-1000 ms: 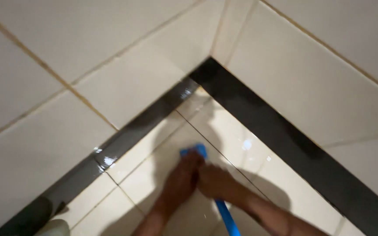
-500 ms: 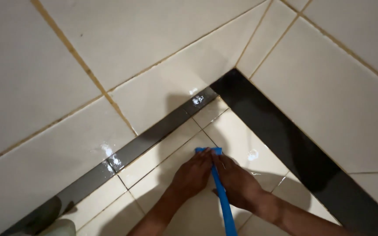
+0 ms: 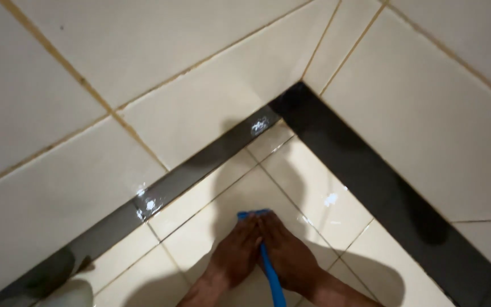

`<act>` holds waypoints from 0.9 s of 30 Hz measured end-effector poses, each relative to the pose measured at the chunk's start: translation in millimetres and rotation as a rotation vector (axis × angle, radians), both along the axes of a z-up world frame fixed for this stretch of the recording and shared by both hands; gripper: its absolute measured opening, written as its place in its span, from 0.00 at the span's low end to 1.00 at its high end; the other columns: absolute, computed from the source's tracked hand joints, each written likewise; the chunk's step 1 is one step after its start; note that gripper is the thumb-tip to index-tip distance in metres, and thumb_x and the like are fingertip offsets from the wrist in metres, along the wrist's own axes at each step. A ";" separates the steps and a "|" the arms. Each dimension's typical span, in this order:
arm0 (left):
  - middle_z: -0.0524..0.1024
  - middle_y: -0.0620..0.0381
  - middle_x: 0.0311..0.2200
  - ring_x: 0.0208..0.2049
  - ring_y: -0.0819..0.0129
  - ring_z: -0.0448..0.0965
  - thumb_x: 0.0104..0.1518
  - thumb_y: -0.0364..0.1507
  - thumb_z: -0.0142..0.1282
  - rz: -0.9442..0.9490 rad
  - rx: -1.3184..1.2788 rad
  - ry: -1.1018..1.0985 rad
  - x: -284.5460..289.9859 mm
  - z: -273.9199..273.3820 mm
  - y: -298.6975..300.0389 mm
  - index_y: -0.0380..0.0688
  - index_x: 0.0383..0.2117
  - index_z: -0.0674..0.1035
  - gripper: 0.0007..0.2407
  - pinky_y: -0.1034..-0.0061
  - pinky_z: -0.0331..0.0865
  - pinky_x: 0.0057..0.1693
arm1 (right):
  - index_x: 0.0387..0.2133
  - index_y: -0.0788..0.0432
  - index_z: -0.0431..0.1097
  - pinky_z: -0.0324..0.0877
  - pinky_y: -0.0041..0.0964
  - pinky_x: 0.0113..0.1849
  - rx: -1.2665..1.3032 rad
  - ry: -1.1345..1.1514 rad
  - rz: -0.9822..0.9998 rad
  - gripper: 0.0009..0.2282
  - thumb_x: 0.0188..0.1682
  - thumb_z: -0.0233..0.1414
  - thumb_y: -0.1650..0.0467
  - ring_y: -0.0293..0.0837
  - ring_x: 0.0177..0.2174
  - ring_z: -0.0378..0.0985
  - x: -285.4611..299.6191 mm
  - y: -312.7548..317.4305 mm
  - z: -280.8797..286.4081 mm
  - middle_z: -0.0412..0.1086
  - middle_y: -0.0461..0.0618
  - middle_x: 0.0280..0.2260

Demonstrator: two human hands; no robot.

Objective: The person scrubs the grout lines and corner of a tiled floor using a blue scrub brush. They apply pressure and move the brush back and forth along the black border tiles and the white floor tiles.

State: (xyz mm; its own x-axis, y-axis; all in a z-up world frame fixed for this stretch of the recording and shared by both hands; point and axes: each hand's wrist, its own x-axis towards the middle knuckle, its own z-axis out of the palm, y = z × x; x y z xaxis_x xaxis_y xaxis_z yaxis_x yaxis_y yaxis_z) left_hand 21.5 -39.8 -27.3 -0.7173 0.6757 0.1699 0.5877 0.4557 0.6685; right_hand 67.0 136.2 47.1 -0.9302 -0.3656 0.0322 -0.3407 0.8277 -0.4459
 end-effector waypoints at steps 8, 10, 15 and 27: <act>0.69 0.42 0.63 0.65 0.50 0.69 0.66 0.28 0.47 0.071 -0.069 0.378 -66.8 0.4 5.0 0.34 0.61 0.71 0.18 0.62 0.66 0.68 | 0.53 0.74 0.63 0.64 0.51 0.61 0.185 0.121 0.055 0.23 0.48 0.50 0.67 0.72 0.63 0.56 -58.1 8.8 -22.0 0.57 0.77 0.61; 0.68 0.41 0.63 0.64 0.49 0.68 0.66 0.29 0.47 0.064 -0.089 0.192 -47.3 10.1 -3.0 0.35 0.61 0.70 0.18 0.62 0.68 0.63 | 0.54 0.72 0.62 0.64 0.51 0.62 0.182 0.086 0.042 0.22 0.49 0.50 0.67 0.71 0.64 0.56 -44.4 1.3 -16.4 0.56 0.75 0.62; 0.68 0.38 0.62 0.62 0.46 0.69 0.65 0.32 0.48 0.078 -0.086 0.229 10.4 -13.2 -18.0 0.35 0.60 0.71 0.19 0.62 0.68 0.63 | 0.62 0.72 0.52 0.65 0.50 0.57 0.009 -0.194 -0.038 0.27 0.52 0.47 0.67 0.70 0.65 0.51 -6.9 -16.8 18.5 0.50 0.77 0.64; 0.72 0.43 0.59 0.61 0.50 0.71 0.67 0.30 0.44 0.107 -0.113 -0.119 -39.4 40.1 -2.2 0.38 0.56 0.74 0.15 0.63 0.71 0.62 | 0.50 0.72 0.66 0.72 0.51 0.51 0.123 -0.167 -0.044 0.20 0.49 0.49 0.68 0.70 0.59 0.63 -40.0 -13.1 37.7 0.58 0.76 0.59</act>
State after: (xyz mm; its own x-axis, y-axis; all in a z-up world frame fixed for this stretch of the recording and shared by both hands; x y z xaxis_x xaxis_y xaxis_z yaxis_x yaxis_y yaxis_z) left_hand -17.9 -42.0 12.8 -0.7965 0.6046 0.0073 0.4519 0.5872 0.6716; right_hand 27.0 123.1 84.8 -0.9342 -0.3157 -0.1661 -0.2326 0.8920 -0.3876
